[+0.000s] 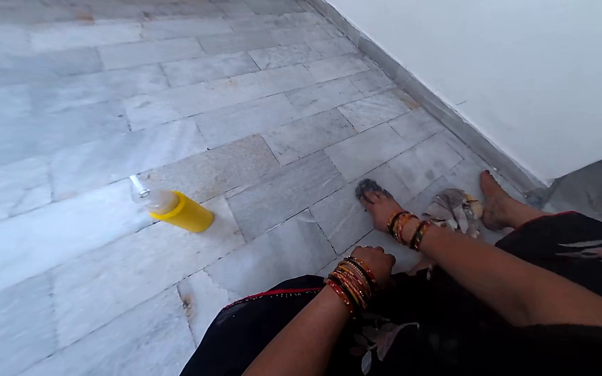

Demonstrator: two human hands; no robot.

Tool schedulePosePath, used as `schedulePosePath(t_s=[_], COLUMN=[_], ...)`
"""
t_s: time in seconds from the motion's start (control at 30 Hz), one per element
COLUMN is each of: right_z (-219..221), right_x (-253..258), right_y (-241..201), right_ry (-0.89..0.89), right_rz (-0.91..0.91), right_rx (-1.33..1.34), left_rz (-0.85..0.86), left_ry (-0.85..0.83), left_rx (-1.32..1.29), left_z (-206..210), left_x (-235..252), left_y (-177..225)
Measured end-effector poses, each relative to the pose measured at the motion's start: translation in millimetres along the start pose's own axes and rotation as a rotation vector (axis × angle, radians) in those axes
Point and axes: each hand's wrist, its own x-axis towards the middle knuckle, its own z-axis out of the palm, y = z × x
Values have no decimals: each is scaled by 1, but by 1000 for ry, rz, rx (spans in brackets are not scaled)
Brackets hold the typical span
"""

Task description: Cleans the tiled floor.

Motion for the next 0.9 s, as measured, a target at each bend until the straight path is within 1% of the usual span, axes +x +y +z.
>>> schedulePosePath(t_s=[0.07,0.17,0.23,0.43,0.53,0.63,0.77,0.9], right_z=[18,28,25,-2,-12,0,23,23], right_x=[-24,-45,-43,-4,4,-8,-42,-42], right_y=[-2,-5,-5,2,0,-4,-10,-12], right_ry=[-33,-98,-84,-45,-17,-20,-84,-92], right_rz=[-32,-17,-1,33,50,37,-2,14], right_rx=[-34,-63,-58,-64,-40,-41,-83,-105], left_rz=[14,17,24,11,3,-2,15,28], left_ry=[6,-24,-32,-32,-11,1,-13,-38], left_rx=[4,1,0,11,7,3,0,2], left_z=[-1,-5,-6,-3,-1,3,1,-1], left_x=[1,4,5,9,7,5,1,8], left_y=[1,2,1,0,-1,0,3,3])
